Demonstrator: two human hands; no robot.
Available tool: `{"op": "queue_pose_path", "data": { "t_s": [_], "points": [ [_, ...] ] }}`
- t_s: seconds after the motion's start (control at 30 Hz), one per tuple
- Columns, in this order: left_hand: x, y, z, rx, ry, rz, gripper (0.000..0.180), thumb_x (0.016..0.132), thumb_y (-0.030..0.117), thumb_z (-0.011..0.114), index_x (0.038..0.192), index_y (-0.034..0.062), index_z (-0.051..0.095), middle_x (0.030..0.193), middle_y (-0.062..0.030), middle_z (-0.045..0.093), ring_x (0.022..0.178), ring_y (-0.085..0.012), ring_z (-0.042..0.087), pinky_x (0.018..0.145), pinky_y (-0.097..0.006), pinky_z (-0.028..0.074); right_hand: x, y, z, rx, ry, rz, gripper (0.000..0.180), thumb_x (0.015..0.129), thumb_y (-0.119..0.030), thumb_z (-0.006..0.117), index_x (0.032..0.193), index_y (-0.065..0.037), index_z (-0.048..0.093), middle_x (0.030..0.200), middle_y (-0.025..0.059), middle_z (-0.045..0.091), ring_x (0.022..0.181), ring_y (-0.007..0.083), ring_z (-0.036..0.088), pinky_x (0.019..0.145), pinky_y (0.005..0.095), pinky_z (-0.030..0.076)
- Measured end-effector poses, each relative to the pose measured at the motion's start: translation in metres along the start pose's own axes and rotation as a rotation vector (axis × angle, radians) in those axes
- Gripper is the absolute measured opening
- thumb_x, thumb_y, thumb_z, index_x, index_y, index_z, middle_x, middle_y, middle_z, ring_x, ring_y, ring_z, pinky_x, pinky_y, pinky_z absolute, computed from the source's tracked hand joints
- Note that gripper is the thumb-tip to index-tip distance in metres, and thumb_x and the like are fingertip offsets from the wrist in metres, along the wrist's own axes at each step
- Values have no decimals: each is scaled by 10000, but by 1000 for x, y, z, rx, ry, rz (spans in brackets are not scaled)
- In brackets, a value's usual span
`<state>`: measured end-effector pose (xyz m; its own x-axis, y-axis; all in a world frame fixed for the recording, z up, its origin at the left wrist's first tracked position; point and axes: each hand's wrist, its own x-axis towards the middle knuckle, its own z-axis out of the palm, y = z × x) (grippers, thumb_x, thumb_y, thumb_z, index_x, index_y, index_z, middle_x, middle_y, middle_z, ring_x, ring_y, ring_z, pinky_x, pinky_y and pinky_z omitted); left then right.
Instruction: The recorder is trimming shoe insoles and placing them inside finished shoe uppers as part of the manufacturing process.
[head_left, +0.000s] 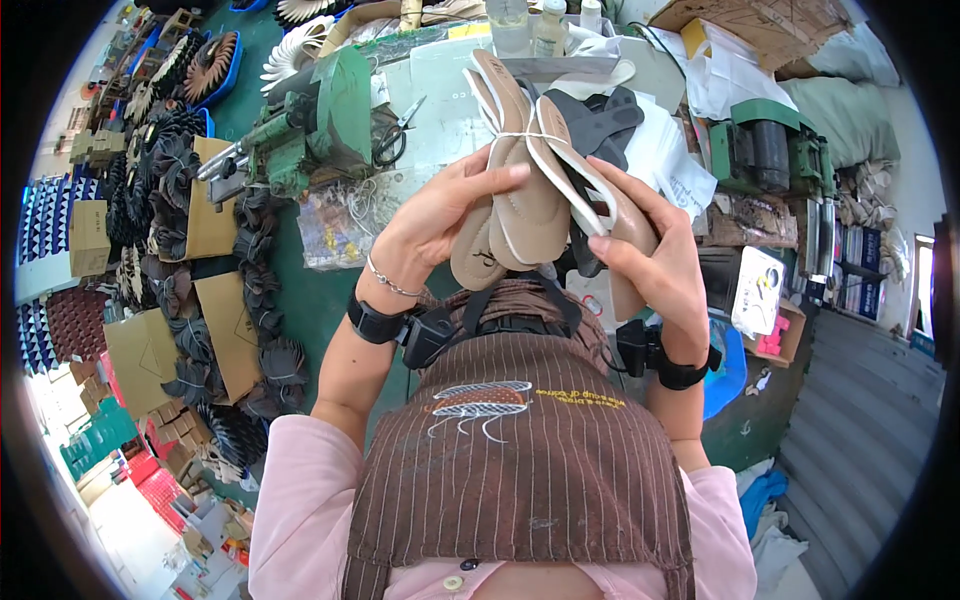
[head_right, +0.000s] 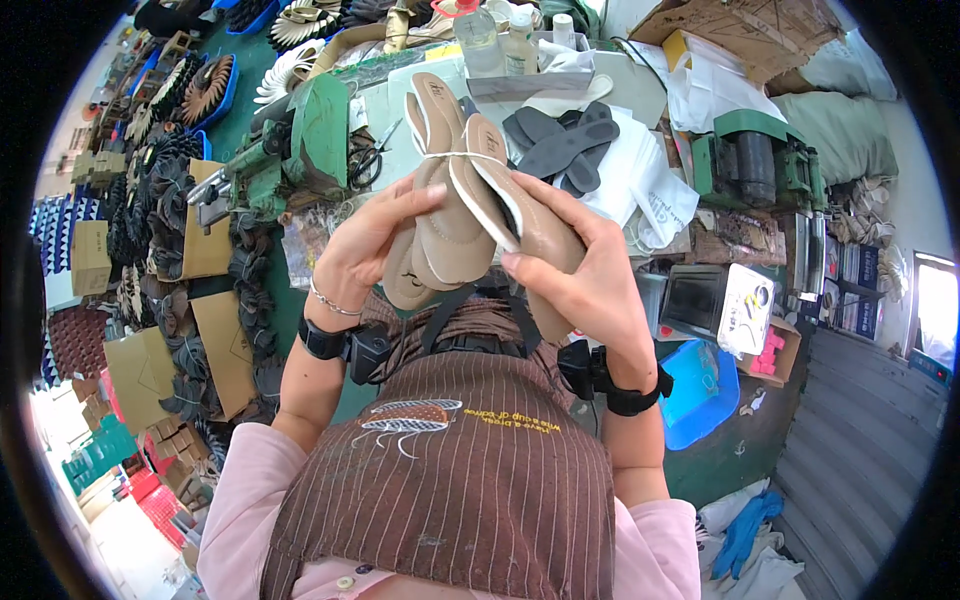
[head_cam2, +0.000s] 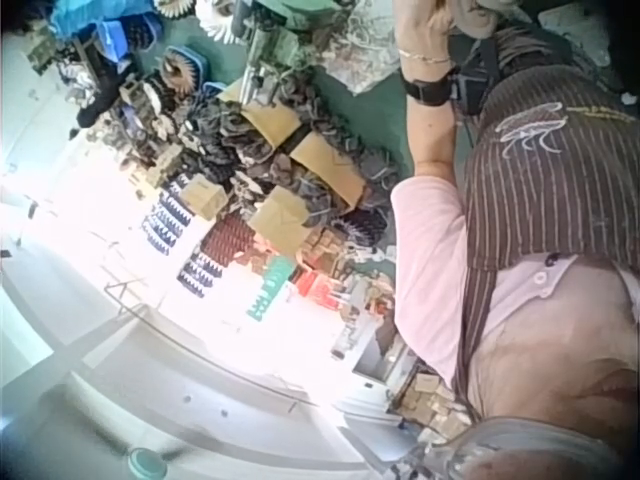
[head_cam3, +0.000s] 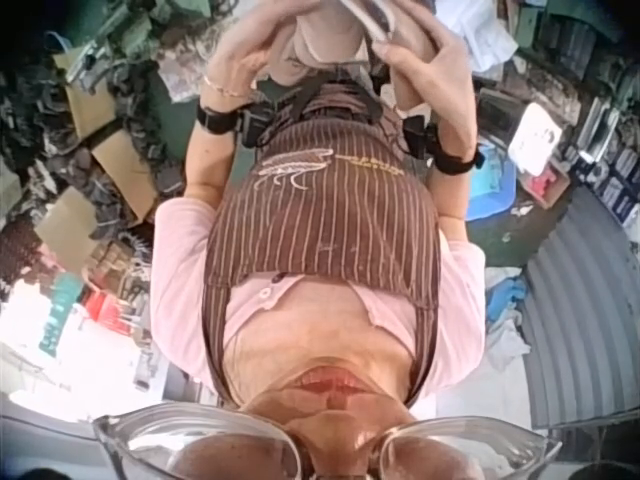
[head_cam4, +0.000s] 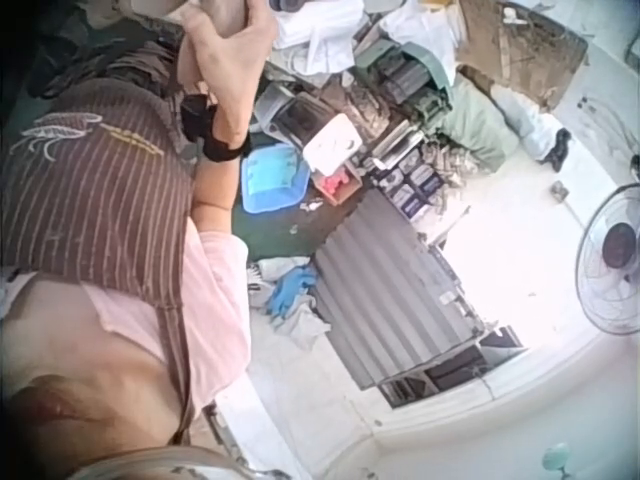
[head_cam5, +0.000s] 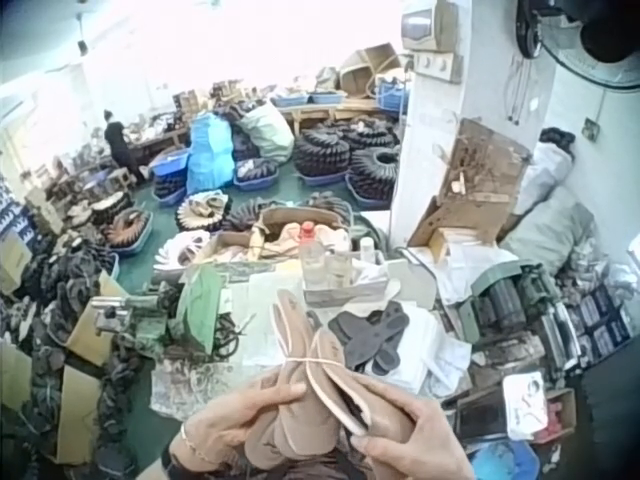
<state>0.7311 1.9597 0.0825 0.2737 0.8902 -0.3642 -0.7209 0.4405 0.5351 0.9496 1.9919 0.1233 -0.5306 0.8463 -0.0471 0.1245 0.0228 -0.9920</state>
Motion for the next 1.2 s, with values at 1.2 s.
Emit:
{"op": "queue_pose_path", "data": {
  "t_s": [1.2],
  "points": [
    [-10,4,-11,317,-296,155,988,651,-108,552,1478,58,37,1389,-163,373,1245,-287,455,1021,-380,372,-4,4,9,43,210,-102,482,728,-26,552,1206,32,561,1097,121,629,986,146,580,876,269,433]
  ]
}}
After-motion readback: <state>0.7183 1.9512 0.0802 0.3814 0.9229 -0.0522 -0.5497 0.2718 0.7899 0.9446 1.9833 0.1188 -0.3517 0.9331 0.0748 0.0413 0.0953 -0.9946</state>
